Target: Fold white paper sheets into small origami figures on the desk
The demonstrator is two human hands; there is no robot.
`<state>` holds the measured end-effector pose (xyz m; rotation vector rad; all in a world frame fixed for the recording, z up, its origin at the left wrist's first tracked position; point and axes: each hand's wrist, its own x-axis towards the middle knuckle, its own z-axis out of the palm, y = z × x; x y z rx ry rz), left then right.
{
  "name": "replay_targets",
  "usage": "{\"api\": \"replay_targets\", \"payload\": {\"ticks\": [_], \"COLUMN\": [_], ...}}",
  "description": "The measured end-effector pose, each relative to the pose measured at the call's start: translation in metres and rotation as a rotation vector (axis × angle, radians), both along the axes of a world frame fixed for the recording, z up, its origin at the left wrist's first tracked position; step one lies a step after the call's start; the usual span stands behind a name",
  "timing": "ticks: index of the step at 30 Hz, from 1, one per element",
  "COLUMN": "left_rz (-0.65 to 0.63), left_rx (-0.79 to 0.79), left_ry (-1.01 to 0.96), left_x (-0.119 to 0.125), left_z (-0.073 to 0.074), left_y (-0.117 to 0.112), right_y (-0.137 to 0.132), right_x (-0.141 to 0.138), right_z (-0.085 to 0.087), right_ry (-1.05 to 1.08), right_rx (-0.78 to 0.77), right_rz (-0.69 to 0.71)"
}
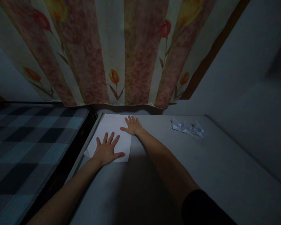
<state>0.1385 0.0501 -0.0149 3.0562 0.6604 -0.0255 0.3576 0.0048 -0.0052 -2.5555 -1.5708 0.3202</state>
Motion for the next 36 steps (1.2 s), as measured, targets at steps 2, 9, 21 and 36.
{"api": "replay_targets", "payload": {"ticks": [2,9,21,36], "left_rz": [-0.006,-0.005,0.011,0.062], "left_rx": [0.002,-0.006,-0.019,0.012], "left_ry": [0.001,0.013,0.019,-0.134], "left_x": [-0.007,-0.018,-0.006,0.028], "left_z": [0.000,0.004,0.000,0.046], "left_y": [-0.003,-0.010,0.001,-0.013], "right_y": [0.003,0.004,-0.107,-0.240], "right_x": [0.002,0.000,0.015,0.075], "right_z": [0.000,-0.004,0.006,0.036], "right_ry": [0.002,0.000,-0.305,-0.626], "right_rx": [0.001,0.061,0.250,-0.019], "right_rz": [-0.043,-0.312,-0.310,-0.564]}}
